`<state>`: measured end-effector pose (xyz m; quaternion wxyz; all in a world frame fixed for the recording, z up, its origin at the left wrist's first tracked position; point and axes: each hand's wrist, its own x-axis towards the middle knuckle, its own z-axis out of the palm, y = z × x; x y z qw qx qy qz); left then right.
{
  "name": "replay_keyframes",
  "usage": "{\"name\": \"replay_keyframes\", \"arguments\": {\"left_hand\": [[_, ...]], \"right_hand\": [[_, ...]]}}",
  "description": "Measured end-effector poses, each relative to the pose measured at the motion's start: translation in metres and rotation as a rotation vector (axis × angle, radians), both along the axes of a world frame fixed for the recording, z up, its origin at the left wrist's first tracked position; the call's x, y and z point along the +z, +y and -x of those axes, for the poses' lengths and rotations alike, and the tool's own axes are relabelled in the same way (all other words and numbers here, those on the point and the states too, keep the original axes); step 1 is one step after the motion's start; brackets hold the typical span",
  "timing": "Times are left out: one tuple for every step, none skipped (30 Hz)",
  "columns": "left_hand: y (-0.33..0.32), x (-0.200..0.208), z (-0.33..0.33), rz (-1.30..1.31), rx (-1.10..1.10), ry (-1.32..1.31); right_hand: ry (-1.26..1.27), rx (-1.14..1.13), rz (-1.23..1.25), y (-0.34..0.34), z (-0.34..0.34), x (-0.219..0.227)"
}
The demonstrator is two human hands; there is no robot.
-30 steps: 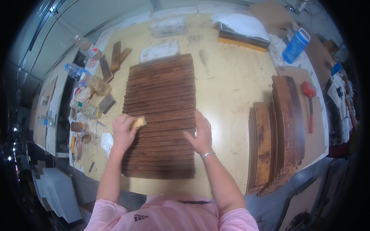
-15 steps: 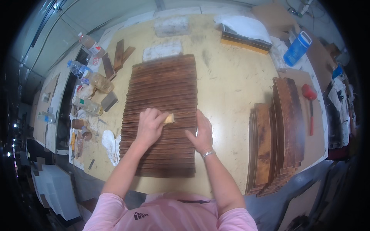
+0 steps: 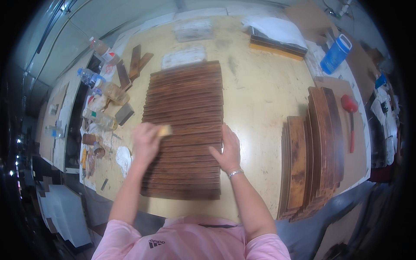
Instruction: The person sands the surface of a wooden panel composed of slats using a small block and then wipes the surface with a cloth.
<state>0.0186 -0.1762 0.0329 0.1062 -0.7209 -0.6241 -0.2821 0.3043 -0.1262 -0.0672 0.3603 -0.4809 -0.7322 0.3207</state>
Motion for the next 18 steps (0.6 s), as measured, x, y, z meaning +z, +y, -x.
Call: {"name": "replay_keyframes", "arguments": {"left_hand": [[0.009,-0.001,-0.023,0.034,-0.044,0.028],[0.014,-0.009,-0.038,0.053,-0.073,0.033],[0.019,-0.016,-0.048,0.081,-0.124,0.013],[0.018,-0.016,-0.044,0.100,-0.101,0.040],[0.014,-0.016,-0.034,0.119,-0.076,0.067],[0.008,-0.017,-0.018,0.115,-0.050,0.060],[0.000,-0.017,0.005,0.113,-0.023,0.056],[-0.012,-0.021,0.036,0.111,0.041,0.057],[-0.022,-0.024,0.062,0.109,0.101,0.056],[-0.033,-0.016,0.079,0.136,0.195,0.072],[-0.041,-0.007,0.086,0.163,0.296,0.088],[-0.040,-0.005,0.084,0.132,0.278,0.090],[-0.037,-0.005,0.078,0.101,0.258,0.093],[-0.032,-0.005,0.068,0.070,0.237,0.096],[-0.020,-0.007,0.048,0.072,0.165,0.061],[-0.009,-0.008,0.023,0.067,0.091,0.020],[0.003,-0.017,0.000,0.081,0.018,0.015],[0.014,-0.024,-0.025,0.026,0.021,0.056]], "right_hand": [[0.007,0.003,0.009,0.000,0.000,0.003],[0.016,0.010,0.019,-0.001,0.002,0.005],[0.019,0.009,0.018,-0.001,0.002,0.004],[0.022,0.008,0.017,0.000,0.001,0.003],[0.024,0.008,0.016,0.000,0.001,0.002],[0.020,0.005,0.012,0.000,-0.001,0.001],[0.021,0.004,0.008,0.000,-0.001,0.001],[0.027,0.005,0.004,-0.001,0.000,0.002],[0.020,0.004,-0.002,-0.001,0.000,0.001],[0.010,-0.005,-0.006,0.000,0.000,0.000],[0.001,-0.006,-0.008,-0.001,0.000,-0.002],[-0.001,-0.005,-0.001,-0.001,0.000,-0.002],[-0.004,-0.005,0.006,-0.001,0.000,-0.001],[-0.005,-0.006,0.014,-0.001,0.000,-0.001],[0.003,-0.009,0.017,-0.002,0.000,-0.001],[0.010,-0.007,0.017,-0.002,0.000,-0.001],[0.013,-0.006,0.013,-0.001,0.000,-0.001],[0.007,-0.004,0.006,-0.001,0.000,-0.001]]}}
